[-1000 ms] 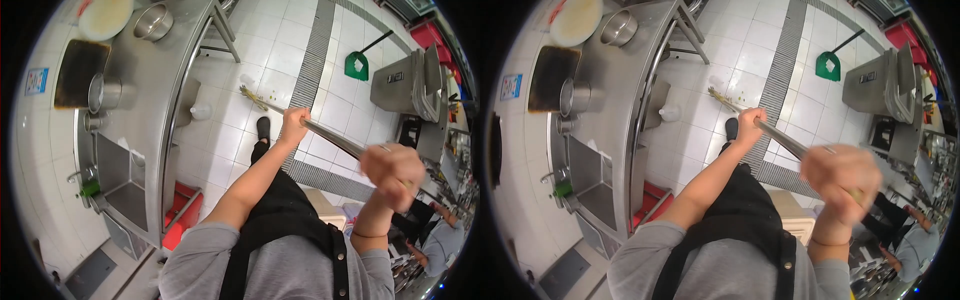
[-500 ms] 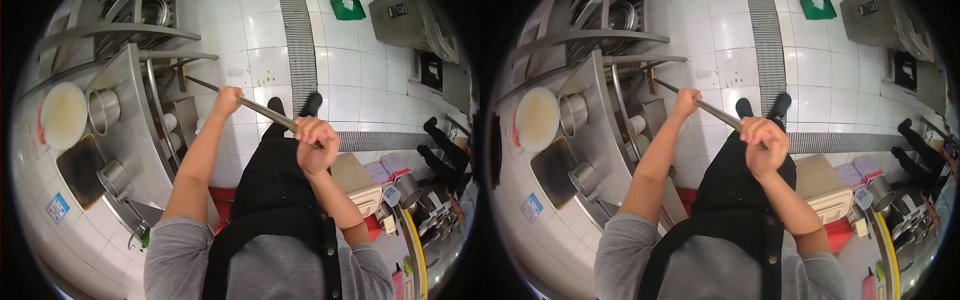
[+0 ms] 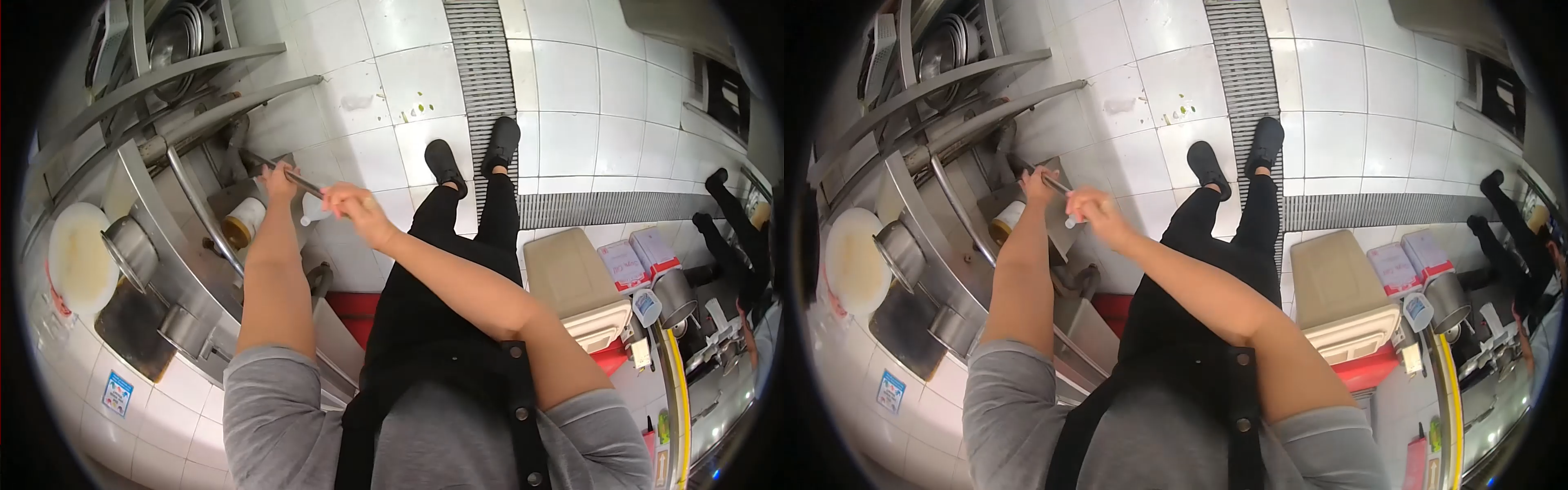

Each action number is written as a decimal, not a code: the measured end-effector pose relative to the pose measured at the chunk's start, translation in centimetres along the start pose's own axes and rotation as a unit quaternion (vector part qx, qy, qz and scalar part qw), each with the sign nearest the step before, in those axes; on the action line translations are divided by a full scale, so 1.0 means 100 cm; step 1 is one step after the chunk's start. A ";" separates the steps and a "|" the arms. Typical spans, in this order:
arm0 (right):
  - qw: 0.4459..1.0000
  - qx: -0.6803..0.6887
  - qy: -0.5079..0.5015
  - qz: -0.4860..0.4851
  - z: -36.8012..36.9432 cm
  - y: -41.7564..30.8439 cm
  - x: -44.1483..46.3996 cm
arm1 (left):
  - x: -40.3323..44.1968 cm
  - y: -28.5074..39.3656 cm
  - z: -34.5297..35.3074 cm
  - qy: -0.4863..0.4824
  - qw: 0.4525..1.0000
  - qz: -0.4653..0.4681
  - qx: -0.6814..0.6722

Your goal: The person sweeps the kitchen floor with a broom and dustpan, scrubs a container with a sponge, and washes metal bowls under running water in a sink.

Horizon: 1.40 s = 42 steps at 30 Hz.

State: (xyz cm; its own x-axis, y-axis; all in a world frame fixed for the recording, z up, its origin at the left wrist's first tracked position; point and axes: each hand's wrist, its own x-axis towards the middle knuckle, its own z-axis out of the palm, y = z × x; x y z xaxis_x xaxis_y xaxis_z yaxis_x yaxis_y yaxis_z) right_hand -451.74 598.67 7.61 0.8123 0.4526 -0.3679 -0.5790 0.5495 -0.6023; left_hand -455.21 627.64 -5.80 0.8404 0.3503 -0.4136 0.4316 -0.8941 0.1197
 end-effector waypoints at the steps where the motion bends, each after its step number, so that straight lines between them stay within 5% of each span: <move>1: 0.999 -0.017 -0.025 -0.019 0.002 0.008 0.009 | 0.005 -0.008 0.007 0.026 0.999 -0.030 -0.035; 4: 0.998 0.030 0.020 -0.043 -0.005 -0.010 0.020 | 0.032 -0.012 0.020 0.012 0.996 -0.073 -0.058; 10: 0.988 0.004 0.095 -0.118 -0.028 -0.088 -0.037 | 0.002 0.122 -0.005 0.032 0.994 0.055 -0.091; 27: 0.956 -0.105 0.234 -0.144 0.062 -0.258 -0.245 | -0.164 0.275 -0.049 -0.110 0.956 0.255 -0.090; 32: 0.955 -0.184 0.155 -0.174 0.078 -0.315 -0.251 | -0.174 0.327 -0.080 -0.036 0.952 0.265 -0.146; 34: 0.952 -0.224 0.085 -0.192 0.085 -0.339 -0.248 | -0.185 0.343 -0.125 -0.070 0.952 0.176 -0.242; 37: 0.948 -0.237 0.022 -0.210 0.113 -0.384 -0.253 | -0.226 0.357 -0.196 0.162 0.974 0.145 -0.068; 39: 0.941 -0.263 -0.040 -0.211 0.128 -0.408 -0.257 | -0.242 0.344 -0.220 0.167 0.953 0.203 -0.147; 42: 0.943 -0.255 -0.102 -0.187 0.143 -0.410 -0.244 | -0.247 0.312 -0.207 0.046 0.921 0.188 -0.339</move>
State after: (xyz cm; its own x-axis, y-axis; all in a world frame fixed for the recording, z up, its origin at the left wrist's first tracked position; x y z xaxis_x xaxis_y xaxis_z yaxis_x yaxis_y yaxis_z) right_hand -448.87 575.11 51.42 0.8925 0.4482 0.0503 -0.1030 0.3111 -0.9448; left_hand -455.67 596.84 26.80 0.9829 0.1020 -0.1533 0.1839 -0.5884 0.7874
